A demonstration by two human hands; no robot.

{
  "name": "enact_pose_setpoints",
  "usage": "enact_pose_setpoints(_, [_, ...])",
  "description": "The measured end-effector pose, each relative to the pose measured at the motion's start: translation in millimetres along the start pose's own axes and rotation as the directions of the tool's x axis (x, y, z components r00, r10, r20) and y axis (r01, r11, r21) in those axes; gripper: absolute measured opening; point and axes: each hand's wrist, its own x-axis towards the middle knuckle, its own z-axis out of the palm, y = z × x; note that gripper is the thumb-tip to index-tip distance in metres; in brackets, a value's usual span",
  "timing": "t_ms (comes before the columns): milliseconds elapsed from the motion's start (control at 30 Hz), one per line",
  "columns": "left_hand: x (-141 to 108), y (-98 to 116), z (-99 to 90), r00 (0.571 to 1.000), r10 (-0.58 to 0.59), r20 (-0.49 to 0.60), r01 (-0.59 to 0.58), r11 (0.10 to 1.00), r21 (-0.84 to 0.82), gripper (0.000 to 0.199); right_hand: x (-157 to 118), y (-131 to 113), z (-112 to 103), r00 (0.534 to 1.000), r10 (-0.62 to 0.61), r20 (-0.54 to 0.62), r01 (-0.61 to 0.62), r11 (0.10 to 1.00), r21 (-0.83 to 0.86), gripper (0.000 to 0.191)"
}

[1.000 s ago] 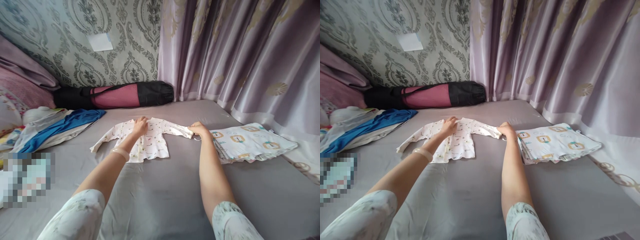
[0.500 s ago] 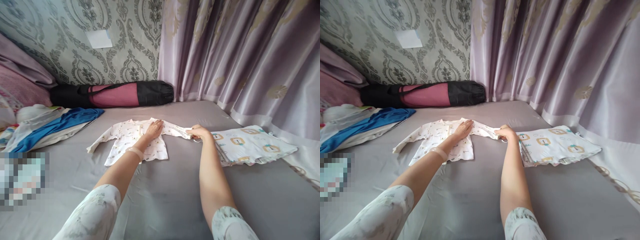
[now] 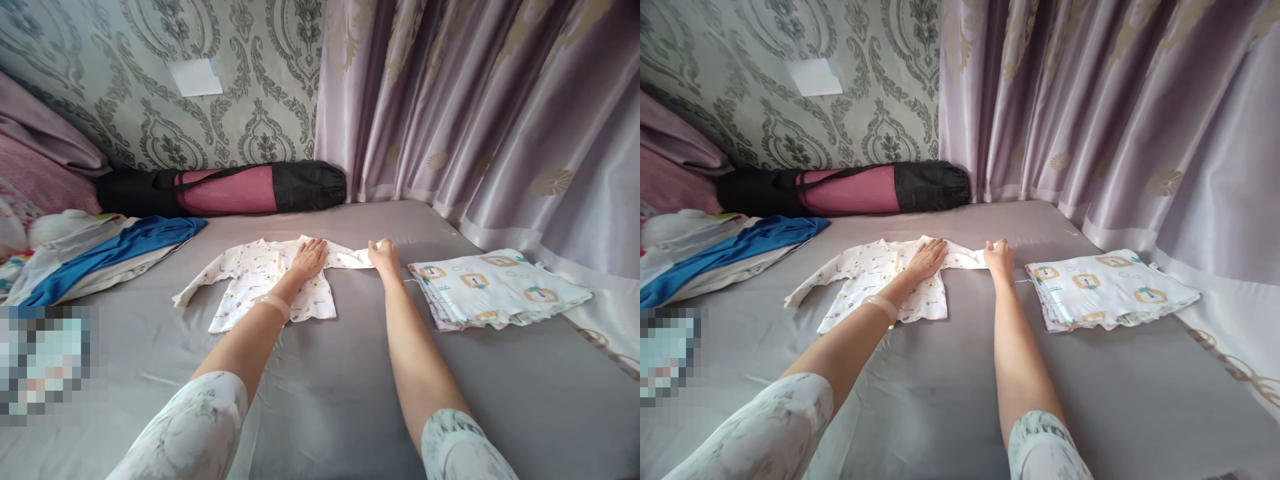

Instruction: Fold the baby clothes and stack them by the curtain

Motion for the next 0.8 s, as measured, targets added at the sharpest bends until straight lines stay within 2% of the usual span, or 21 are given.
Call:
enact_pose_setpoints(133, [1, 0, 3.1, 1.000, -0.021, -0.015, 0.021, 1.000, 0.017, 0.054, -11, 1, -8, 0.997, 0.032, -0.064, -0.032, 0.999, 0.004, 0.042])
enact_pose_setpoints(233, [1, -1, 4.0, 1.000, -0.022, -0.010, 0.022, 1.000, 0.016, 0.059, -14, 5, -11, 0.996, 0.075, -0.058, -0.076, 0.997, -0.026, 0.042])
enact_pose_setpoints(333, [1, 0, 3.4, 1.000, -0.026, 0.009, 0.025, 0.999, 0.027, 0.061, -15, 6, -7, 0.996, 0.084, -0.036, -0.086, 0.994, -0.068, 0.042])
enact_pose_setpoints(567, [-2, 6, -2.6, 0.998, -0.039, 0.048, 0.033, 0.993, 0.113, 0.063, -11, 9, 5, 0.990, 0.085, -0.112, -0.108, 0.970, -0.216, 0.034])
enact_pose_setpoints(633, [-2, 8, -4.7, 0.997, -0.045, 0.061, 0.037, 0.991, 0.127, 0.063, -11, 8, 7, 0.983, 0.036, -0.181, -0.087, 0.956, -0.279, 0.033])
enact_pose_setpoints(700, [-2, 9, -5.8, 0.996, -0.049, 0.073, 0.039, 0.991, 0.130, 0.063, -14, 3, 9, 0.971, -0.072, -0.228, -0.008, 0.944, -0.330, 0.034])
enact_pose_setpoints(733, [-2, 10, -6.0, 0.996, -0.050, 0.076, 0.039, 0.991, 0.129, 0.063, -17, -2, 11, 0.965, -0.156, -0.211, 0.077, 0.936, -0.342, 0.036])
enact_pose_setpoints(800, [-2, 10, -5.6, 0.996, -0.050, 0.075, 0.040, 0.991, 0.125, 0.064, -24, -16, 19, 0.930, -0.357, -0.085, 0.312, 0.890, -0.331, 0.042])
